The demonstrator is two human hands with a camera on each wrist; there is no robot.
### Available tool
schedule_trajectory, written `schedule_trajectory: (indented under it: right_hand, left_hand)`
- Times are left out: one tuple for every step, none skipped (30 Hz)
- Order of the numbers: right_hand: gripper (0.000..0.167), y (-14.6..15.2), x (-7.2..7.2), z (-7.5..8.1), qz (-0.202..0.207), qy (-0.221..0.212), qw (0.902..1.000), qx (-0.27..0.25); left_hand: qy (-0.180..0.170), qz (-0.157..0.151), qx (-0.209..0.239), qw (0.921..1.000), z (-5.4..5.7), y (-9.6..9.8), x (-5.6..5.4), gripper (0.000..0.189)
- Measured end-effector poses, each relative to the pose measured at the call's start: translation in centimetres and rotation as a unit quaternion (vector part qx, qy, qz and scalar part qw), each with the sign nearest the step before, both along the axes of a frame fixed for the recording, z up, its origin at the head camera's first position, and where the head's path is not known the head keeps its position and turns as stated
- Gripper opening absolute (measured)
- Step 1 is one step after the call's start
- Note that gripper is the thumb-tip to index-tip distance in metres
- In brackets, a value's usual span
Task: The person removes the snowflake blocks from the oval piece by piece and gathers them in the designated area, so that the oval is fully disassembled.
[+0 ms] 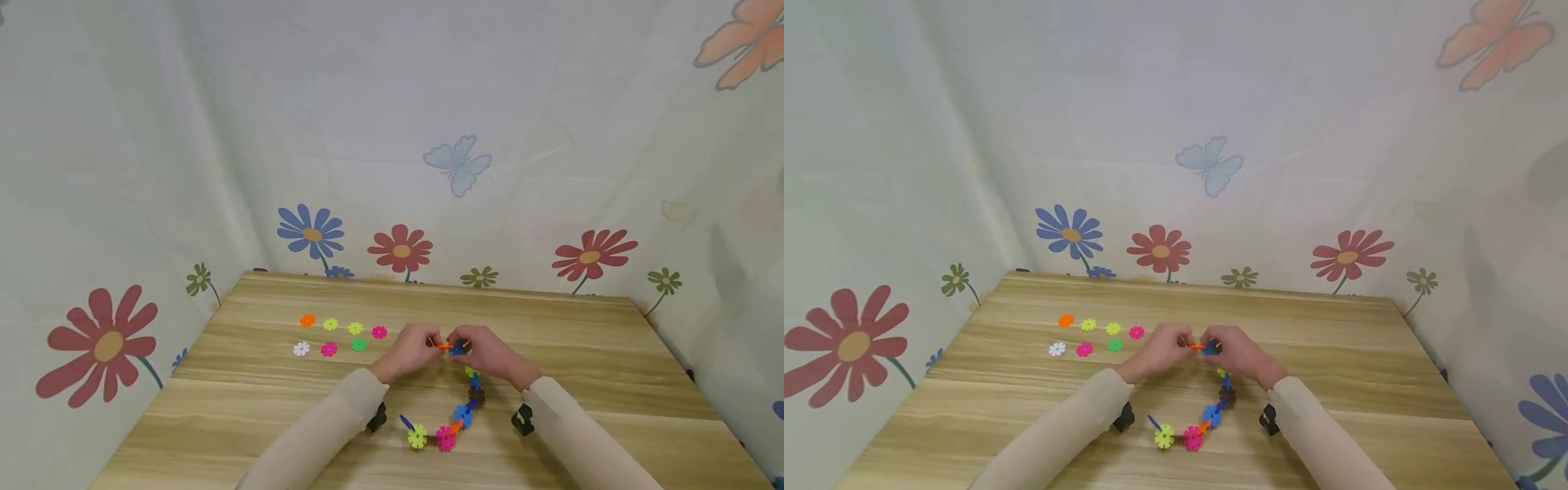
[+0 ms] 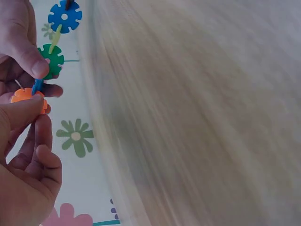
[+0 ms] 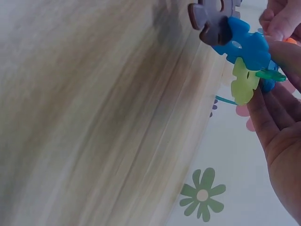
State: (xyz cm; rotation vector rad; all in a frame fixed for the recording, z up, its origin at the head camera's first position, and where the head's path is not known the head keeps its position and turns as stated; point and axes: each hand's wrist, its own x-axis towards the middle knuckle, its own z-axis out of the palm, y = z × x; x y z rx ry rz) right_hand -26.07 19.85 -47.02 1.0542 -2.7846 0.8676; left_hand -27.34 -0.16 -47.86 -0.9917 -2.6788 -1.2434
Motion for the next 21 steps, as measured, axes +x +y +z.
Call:
schedule_trajectory:
  right_hand:
    - [0.021,0.03,-0.01,-0.07,-0.002,-0.004,1.0000,-0.001]
    - [0.021,0.06,-0.02,-0.13,-0.003,-0.008,1.0000,-0.003]
    - [0.021,0.08,-0.03,-0.18,-0.006,-0.013,0.9999,-0.005]
    - [0.021,0.11,-0.04,-0.20,-0.006,-0.018,0.9998,-0.008]
    - [0.021,0.12,-0.05,-0.21,-0.008,-0.022,0.9997,-0.011]
    - [0.021,0.14,-0.04,-0.23,-0.009,-0.026,0.9995,-0.013]
    - [0.021,0.16,-0.03,-0.21,-0.010,-0.029,0.9994,-0.014]
    - [0.021,0.17,-0.03,-0.23,-0.012,-0.030,0.9994,-0.013]
    - [0.021,0.18,-0.02,-0.24,-0.013,-0.030,0.9994,-0.014]
    - [0.021,0.20,0.00,-0.25,-0.015,-0.031,0.9993,-0.015]
    - [0.022,0.23,0.02,-0.26,-0.017,-0.030,0.9993,-0.015]
    - [0.022,0.25,0.03,-0.28,-0.018,-0.031,0.9993,-0.014]
    - [0.022,0.29,0.02,-0.31,-0.021,-0.030,0.9992,-0.014]
    - [0.022,0.32,0.02,-0.34,-0.022,-0.029,0.9992,-0.014]
    - [0.022,0.35,0.02,-0.35,-0.024,-0.032,0.9991,-0.015]
    - [0.021,0.36,0.05,-0.34,-0.024,-0.033,0.9990,-0.016]
    - [0.021,0.39,0.05,-0.34,-0.025,-0.035,0.9990,-0.016]
    - [0.021,0.41,0.06,-0.34,-0.025,-0.037,0.9988,-0.017]
    - [0.021,0.42,0.07,-0.33,-0.025,-0.038,0.9988,-0.017]
    - [0.020,0.41,0.09,-0.30,-0.022,-0.037,0.9989,-0.018]
    - [0.020,0.41,0.10,-0.28,-0.019,-0.037,0.9990,-0.018]
  left_hand:
    - [0.003,0.003,0.001,1.0000,0.04,0.04,0.03,0.012]
    - [0.005,0.005,0.003,1.0000,0.06,0.09,0.00,0.013]
    - [0.006,0.007,0.005,0.9999,0.06,0.13,-0.02,0.013]
    - [0.005,0.008,0.008,0.9999,0.05,0.14,-0.04,0.014]
    - [0.004,0.010,0.009,0.9999,0.03,0.14,-0.06,0.014]
    - [0.003,0.011,0.012,0.9999,-0.01,0.15,-0.10,0.015]
    - [0.000,0.012,0.013,0.9998,-0.05,0.15,-0.12,0.014]
    - [-0.001,0.013,0.014,0.9998,-0.10,0.16,-0.14,0.015]
    - [-0.004,0.013,0.016,0.9998,-0.10,0.15,-0.12,0.014]
    - [-0.006,0.012,0.018,0.9998,-0.16,0.13,-0.14,0.015]
    - [-0.010,0.012,0.019,0.9997,-0.14,0.11,-0.14,0.014]
    - [-0.010,0.011,0.020,0.9997,-0.11,0.08,-0.12,0.014]
    - [-0.014,0.011,0.019,0.9997,-0.04,0.04,-0.10,0.014]
    - [-0.017,0.011,0.019,0.9996,0.03,-0.01,-0.07,0.013]
    - [-0.021,0.012,0.017,0.9996,0.13,-0.07,-0.03,0.013]
    - [-0.023,0.013,0.013,0.9996,0.22,-0.10,0.00,0.013]
    - [-0.024,0.015,0.007,0.9996,0.35,-0.12,0.04,0.013]
    - [-0.021,0.014,-0.002,0.9997,0.42,-0.12,0.06,0.012]
    - [-0.023,0.014,-0.011,0.9996,0.49,-0.09,0.08,0.012]
    - [-0.020,0.011,-0.017,0.9996,0.56,-0.05,0.12,0.011]
    - [-0.016,0.009,-0.025,0.9995,0.57,0.02,0.11,0.011]
